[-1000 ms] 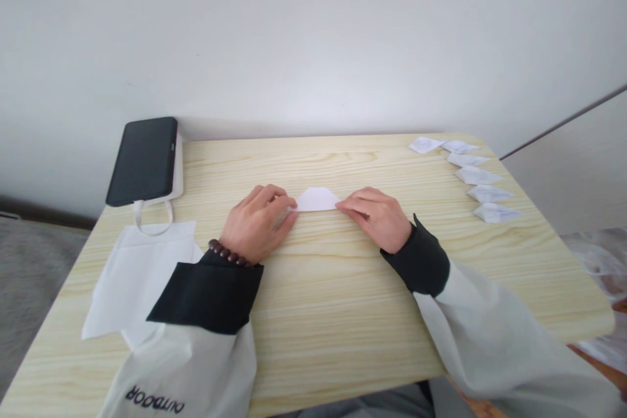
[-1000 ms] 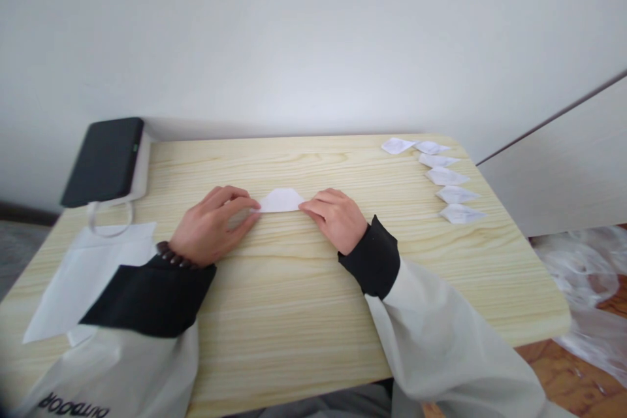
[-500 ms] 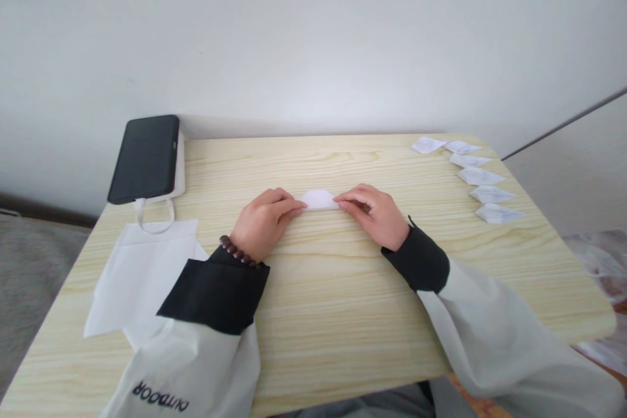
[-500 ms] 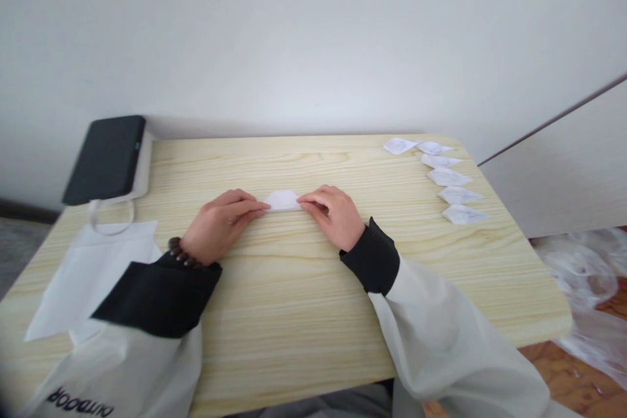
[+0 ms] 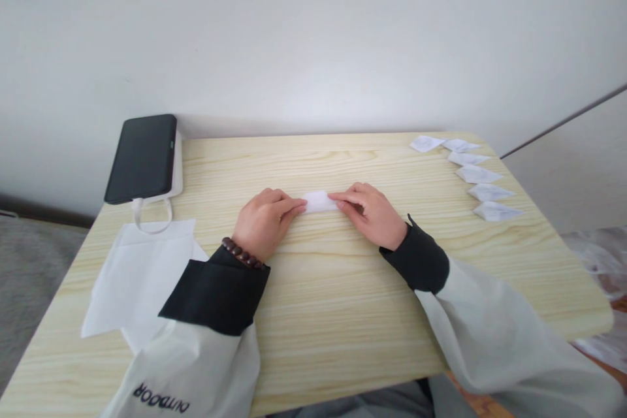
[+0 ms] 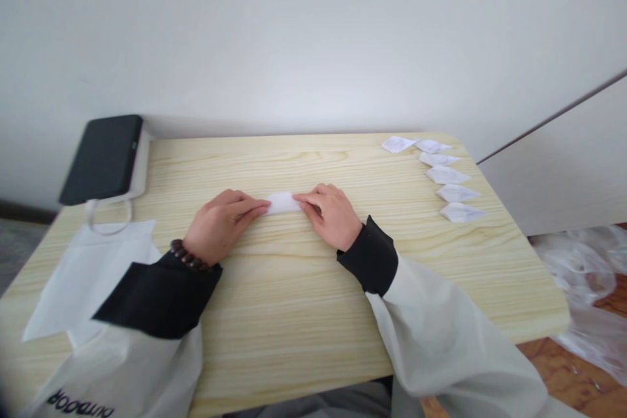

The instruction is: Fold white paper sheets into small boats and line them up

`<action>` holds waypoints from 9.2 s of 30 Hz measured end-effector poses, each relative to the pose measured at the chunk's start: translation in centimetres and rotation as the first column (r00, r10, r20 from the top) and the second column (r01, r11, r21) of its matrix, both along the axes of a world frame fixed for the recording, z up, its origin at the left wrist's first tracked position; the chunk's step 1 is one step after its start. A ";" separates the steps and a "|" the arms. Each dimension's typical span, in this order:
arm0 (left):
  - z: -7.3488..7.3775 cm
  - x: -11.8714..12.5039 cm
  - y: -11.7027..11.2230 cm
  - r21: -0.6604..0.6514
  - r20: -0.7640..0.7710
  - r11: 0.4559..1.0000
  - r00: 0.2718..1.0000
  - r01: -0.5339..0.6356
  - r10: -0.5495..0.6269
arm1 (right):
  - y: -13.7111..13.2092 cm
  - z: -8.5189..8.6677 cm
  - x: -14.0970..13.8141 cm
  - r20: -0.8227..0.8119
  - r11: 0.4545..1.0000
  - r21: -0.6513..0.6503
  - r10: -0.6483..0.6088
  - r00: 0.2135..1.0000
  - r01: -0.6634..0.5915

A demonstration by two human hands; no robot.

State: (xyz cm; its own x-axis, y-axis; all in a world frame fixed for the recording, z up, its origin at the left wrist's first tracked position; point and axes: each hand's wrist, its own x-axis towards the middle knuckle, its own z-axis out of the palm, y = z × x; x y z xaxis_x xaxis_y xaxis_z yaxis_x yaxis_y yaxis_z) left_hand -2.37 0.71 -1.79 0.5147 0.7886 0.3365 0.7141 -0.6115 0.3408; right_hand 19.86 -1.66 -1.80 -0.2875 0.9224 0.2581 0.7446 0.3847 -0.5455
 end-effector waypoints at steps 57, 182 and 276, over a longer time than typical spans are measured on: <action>-0.4 -0.5 0.9 -0.037 0.082 0.999 0.997 -0.010 0.013 | -0.3 -0.9 -0.8 -0.032 0.999 0.041 0.011 0.999 -0.010; 0.4 -0.4 0.8 0.200 0.271 0.979 0.958 0.041 -0.095 | -0.3 0.2 -0.6 -0.403 0.996 0.053 0.086 0.911 -0.071; 0.9 1.1 -0.8 0.083 0.312 0.992 0.943 0.095 -0.117 | -0.5 -0.5 -1.4 -0.148 0.979 0.206 0.025 0.989 0.006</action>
State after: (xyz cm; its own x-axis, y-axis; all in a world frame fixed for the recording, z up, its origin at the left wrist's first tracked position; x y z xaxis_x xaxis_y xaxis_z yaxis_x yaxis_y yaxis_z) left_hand -1.29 -0.05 -0.85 0.4532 0.7057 0.5446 0.5065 -0.7066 0.4942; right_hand 18.48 -2.18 -2.27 -0.2397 0.8429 0.4817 0.6572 0.5061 -0.5586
